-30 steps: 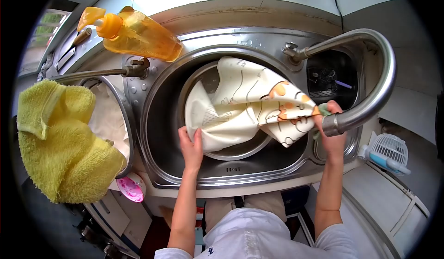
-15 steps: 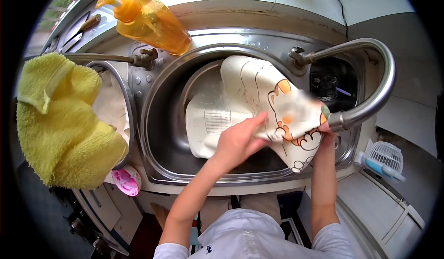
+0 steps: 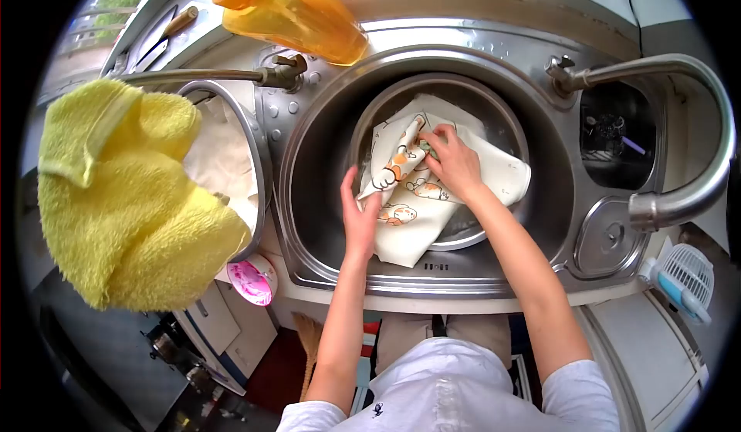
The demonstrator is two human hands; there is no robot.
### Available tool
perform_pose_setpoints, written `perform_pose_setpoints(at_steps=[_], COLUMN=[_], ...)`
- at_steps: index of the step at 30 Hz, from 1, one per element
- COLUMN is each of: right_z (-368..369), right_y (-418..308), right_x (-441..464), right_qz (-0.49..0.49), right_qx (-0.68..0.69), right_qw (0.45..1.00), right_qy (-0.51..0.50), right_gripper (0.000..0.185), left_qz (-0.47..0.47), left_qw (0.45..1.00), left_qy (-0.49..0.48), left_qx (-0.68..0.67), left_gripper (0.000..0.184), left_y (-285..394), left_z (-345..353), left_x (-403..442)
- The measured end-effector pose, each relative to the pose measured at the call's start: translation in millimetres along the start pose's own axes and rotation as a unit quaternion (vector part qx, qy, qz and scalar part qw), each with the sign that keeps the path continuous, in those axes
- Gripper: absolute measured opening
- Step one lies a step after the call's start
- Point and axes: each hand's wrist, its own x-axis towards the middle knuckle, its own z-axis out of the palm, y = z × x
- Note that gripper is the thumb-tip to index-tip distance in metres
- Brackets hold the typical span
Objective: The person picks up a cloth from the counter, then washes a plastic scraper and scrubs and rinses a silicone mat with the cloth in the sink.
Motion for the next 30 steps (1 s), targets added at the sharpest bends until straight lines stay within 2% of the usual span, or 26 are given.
perform_pose_setpoints(at_steps=[1,2,4,5,7,9,12,14,15,16,17,19,21,22,23,24,25,27,28,29,30], right_z=[6.2,11.4,15.4,20.1,32.7,37.9,36.0,16.4,7.8,-1.2,-7.0,-21.0,-19.0,-11.9,-3.2,2.5,10.5,46.5,66.1,66.0,62.9], right_y=[4.0,9.4,17.5,23.5,32.8,42.3,47.9,33.8,33.0,34.4,32.1,-6.7,-47.3,-70.3,-89.3,-98.3,-92.7,-71.3,-50.4,-34.0,-17.3], right_x=[-0.1,1.1,8.4,11.9,18.1,19.9,25.8,32.3,31.1,25.0,18.5,6.2,2.2,3.3,5.9,5.9,3.8,3.7,0.1,-2.8,-7.3], right_qz=[0.009,0.004,0.007,0.013,-0.046,-0.032,-0.08,0.022,0.018,0.064,0.109,0.114,0.027,-0.007,-0.034,-0.058,-0.053,-0.017,-0.05,-0.044,-0.072], right_qx=[0.003,-0.011,-0.04,-0.042,-0.087,-0.073,-0.096,-0.028,-0.028,0.165,0.351,0.4,0.322,0.329,0.267,0.204,0.205,0.129,0.065,0.062,-0.032], right_qw=[1.0,1.0,0.998,0.998,0.995,0.997,0.992,0.994,0.994,0.98,0.927,0.909,0.941,0.937,0.958,0.974,0.974,0.991,0.995,0.996,0.995], right_qy=[-0.002,-0.015,-0.046,-0.045,0.009,-0.02,-0.013,-0.101,-0.102,-0.09,-0.074,0.035,0.098,0.115,0.096,0.076,0.077,0.029,0.052,0.053,0.058], right_gripper=[0.039,0.038,0.038,0.038,0.039,0.043,0.046,0.036,0.036,0.036,0.036,0.029,0.028,0.031,0.031,0.032,0.032,0.031,0.027,0.027,0.028], left_qz=[0.082,0.076,0.091,0.091,0.125,0.148,0.224,0.216,0.204,0.201,0.172,0.149,0.101,0.131,0.132,0.092,0.05,0.09,0.106,0.119,0.114], left_qw=[0.993,0.993,0.934,0.934,0.913,0.903,0.848,0.847,0.846,0.846,0.861,0.876,0.894,0.887,0.886,0.906,0.922,0.9,0.913,0.925,0.931], left_qy=[-0.006,-0.012,-0.094,-0.1,-0.071,-0.067,-0.029,-0.03,-0.027,-0.023,-0.018,-0.012,-0.039,-0.034,-0.037,-0.056,-0.075,-0.056,-0.036,-0.019,-0.018], left_qx=[0.084,0.087,0.332,0.331,0.381,0.398,0.479,0.484,0.492,0.494,0.479,0.458,0.435,0.442,0.442,0.41,0.377,0.423,0.392,0.36,0.345], left_gripper=[0.052,0.052,0.048,0.048,0.04,0.042,0.046,0.047,0.049,0.049,0.046,0.044,0.042,0.035,0.035,0.032,0.03,0.025,0.026,0.027,0.029], left_y=[-2.0,-3.5,-6.0,-8.0,-10.6,-12.6,-18.9,-17.8,-16.6,-17.1,-18.4,-15.1,-8.9,-11.5,-14.6,-18.4,-23.3,-31.6,-31.9,-32.8,-29.8], left_z=[0.6,-2.7,-8.5,-6.9,-6.9,-6.8,-7.3,-7.2,-8.9,-11.4,-12.7,-6.1,1.8,3.2,2.8,-0.2,-4.6,-12.5,-13.7,-14.5,-13.6], left_x=[-0.5,1.1,8.0,9.5,10.7,9.6,11.5,11.9,11.5,9.4,7.5,8.6,2.7,0.7,0.7,0.9,0.9,1.2,2.0,1.7,1.0])
